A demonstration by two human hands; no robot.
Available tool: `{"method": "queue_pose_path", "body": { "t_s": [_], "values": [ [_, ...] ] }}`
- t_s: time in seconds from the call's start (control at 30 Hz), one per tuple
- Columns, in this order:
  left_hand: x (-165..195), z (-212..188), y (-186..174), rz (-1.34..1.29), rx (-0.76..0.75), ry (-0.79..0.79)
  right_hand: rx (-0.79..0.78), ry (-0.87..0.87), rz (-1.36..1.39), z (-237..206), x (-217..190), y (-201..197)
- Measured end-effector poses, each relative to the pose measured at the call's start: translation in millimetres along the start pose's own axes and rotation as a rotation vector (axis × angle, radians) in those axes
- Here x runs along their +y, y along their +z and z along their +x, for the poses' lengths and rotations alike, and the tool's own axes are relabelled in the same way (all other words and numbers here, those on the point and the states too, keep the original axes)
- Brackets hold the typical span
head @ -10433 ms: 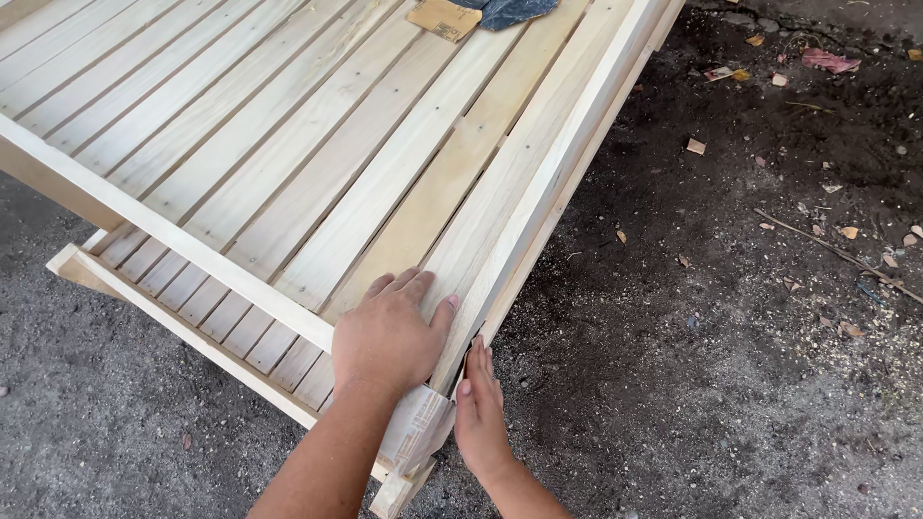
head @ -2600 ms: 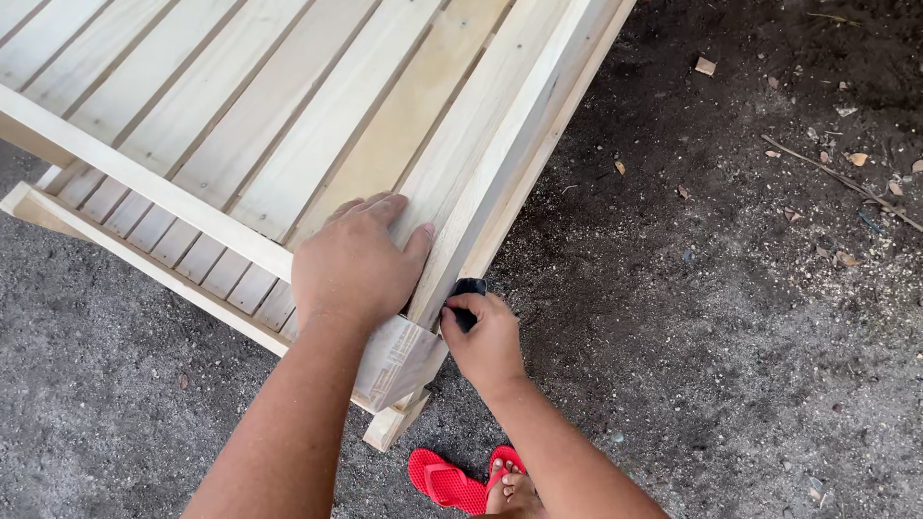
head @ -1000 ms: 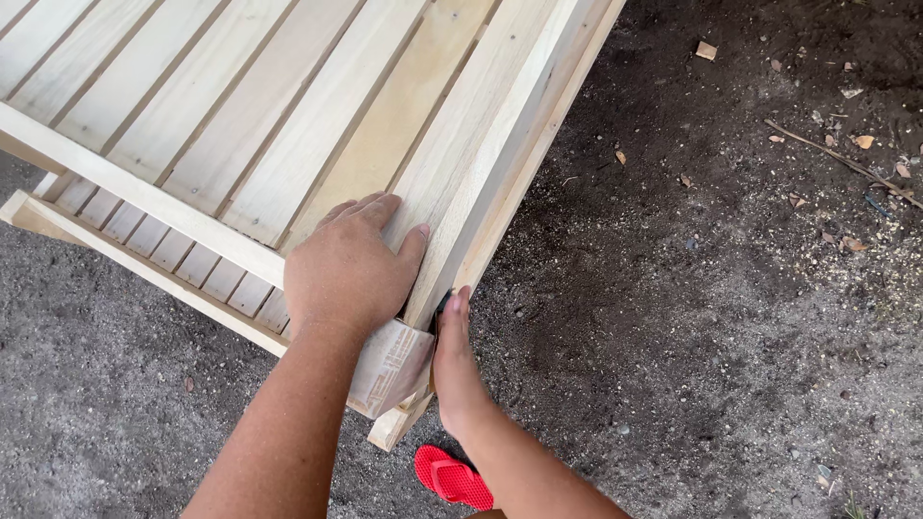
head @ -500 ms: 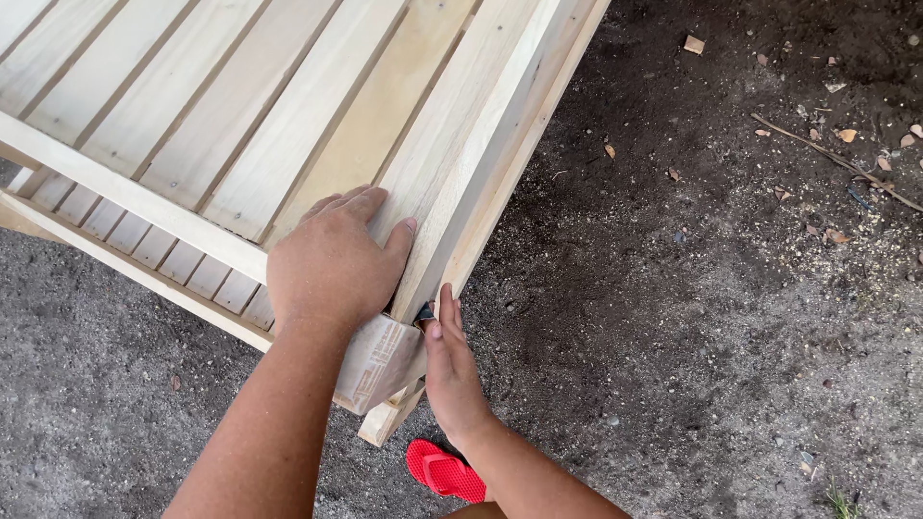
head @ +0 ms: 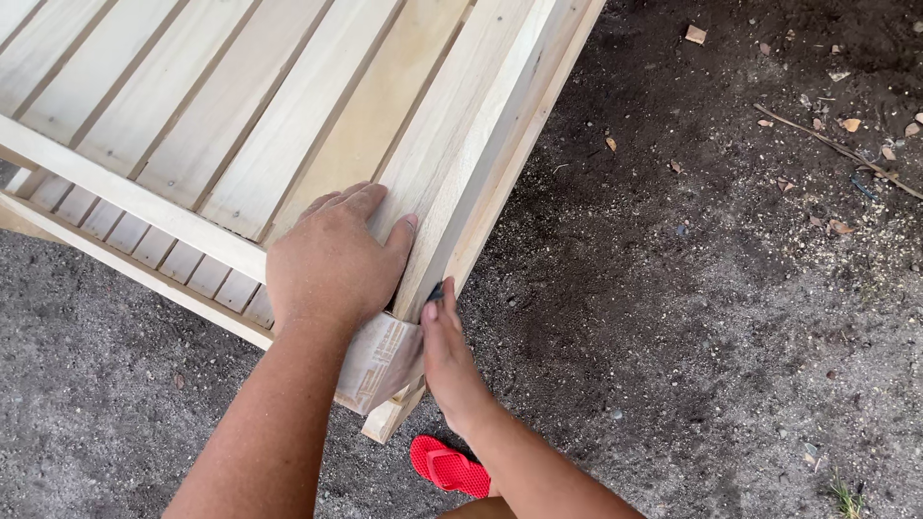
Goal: The person sands the edges and slats of a wooden slatted furniture frame using pieces of sandpaper, running the paper along the wood by hand. They move around the frame, reposition the sandpaper pieces, and run their hands over the sanded surfaces between passes.
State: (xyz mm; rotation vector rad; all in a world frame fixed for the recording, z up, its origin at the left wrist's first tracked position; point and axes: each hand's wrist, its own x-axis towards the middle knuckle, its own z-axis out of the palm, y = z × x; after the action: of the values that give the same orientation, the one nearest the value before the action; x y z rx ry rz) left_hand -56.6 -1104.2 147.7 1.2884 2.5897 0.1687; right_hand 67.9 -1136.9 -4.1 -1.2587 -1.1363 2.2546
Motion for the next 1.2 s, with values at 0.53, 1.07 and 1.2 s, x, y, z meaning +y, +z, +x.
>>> {"method": "queue_pose_path", "body": {
  "t_s": [0.53,1.07,1.2],
  "values": [
    [-1,-1,2,0.015,0.008,0.003,0.008,0.038,0.081,-7,-5,1],
    [-3,0,4,0.028,0.034,0.024,-0.062,-0.286,-0.002,-16,-2,8],
    [-4,-1,4,0.02,0.048,0.008,0.051,-0.016,0.076,6,-26,11]
  ]
}}
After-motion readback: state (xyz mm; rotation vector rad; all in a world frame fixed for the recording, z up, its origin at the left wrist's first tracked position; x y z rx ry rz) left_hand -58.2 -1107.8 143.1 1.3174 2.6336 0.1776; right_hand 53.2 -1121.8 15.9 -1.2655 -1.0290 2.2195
